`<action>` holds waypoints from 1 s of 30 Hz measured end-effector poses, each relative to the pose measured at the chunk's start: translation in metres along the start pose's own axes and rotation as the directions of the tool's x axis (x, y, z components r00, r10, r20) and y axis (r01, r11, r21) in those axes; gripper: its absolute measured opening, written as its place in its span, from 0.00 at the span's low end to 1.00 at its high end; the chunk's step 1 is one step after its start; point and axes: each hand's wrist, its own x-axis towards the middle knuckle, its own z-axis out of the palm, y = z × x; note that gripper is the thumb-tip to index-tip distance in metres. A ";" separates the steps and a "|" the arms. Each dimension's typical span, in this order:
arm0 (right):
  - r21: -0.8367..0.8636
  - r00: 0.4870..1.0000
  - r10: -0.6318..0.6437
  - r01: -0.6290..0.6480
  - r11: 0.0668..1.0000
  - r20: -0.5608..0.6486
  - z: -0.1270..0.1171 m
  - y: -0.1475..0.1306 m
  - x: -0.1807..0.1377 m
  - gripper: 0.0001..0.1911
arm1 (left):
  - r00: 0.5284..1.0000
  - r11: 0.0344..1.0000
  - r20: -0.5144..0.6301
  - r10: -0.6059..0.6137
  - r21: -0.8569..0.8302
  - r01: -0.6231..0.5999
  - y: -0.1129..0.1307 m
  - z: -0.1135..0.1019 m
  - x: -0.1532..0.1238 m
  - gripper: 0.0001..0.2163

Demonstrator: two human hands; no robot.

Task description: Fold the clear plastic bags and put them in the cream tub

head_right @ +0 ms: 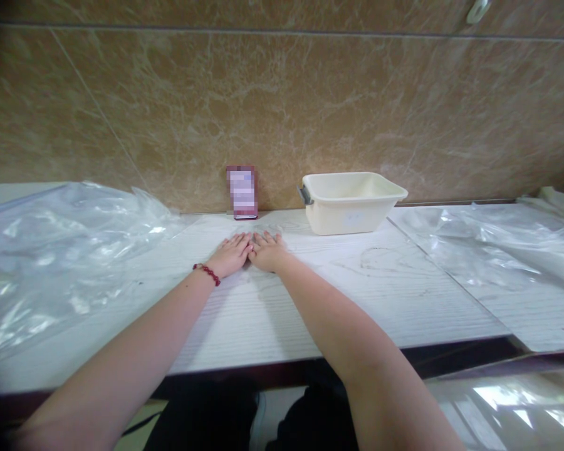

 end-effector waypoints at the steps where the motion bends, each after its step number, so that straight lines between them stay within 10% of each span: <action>1: 0.010 1.000 0.009 -0.009 1.000 -0.010 0.001 0.003 0.001 0.27 | 0.999 0.999 0.018 -0.033 0.023 0.033 0.000 0.000 0.000 0.24; 12: 0.005 0.871 0.465 -0.470 0.882 -0.159 -0.001 0.056 0.004 0.30 | 0.992 0.993 0.053 -0.116 0.034 0.114 -0.002 -0.002 -0.004 0.27; 22: -0.116 1.000 -0.020 0.019 0.993 -0.005 -0.058 0.040 -0.031 0.13 | 0.994 0.994 0.030 -0.108 0.013 0.107 -0.001 -0.002 -0.006 0.28; 30: -0.199 0.995 0.095 -0.090 0.976 0.020 -0.053 0.029 -0.032 0.10 | 0.994 0.995 0.032 -0.103 0.005 0.103 -0.002 -0.001 -0.005 0.27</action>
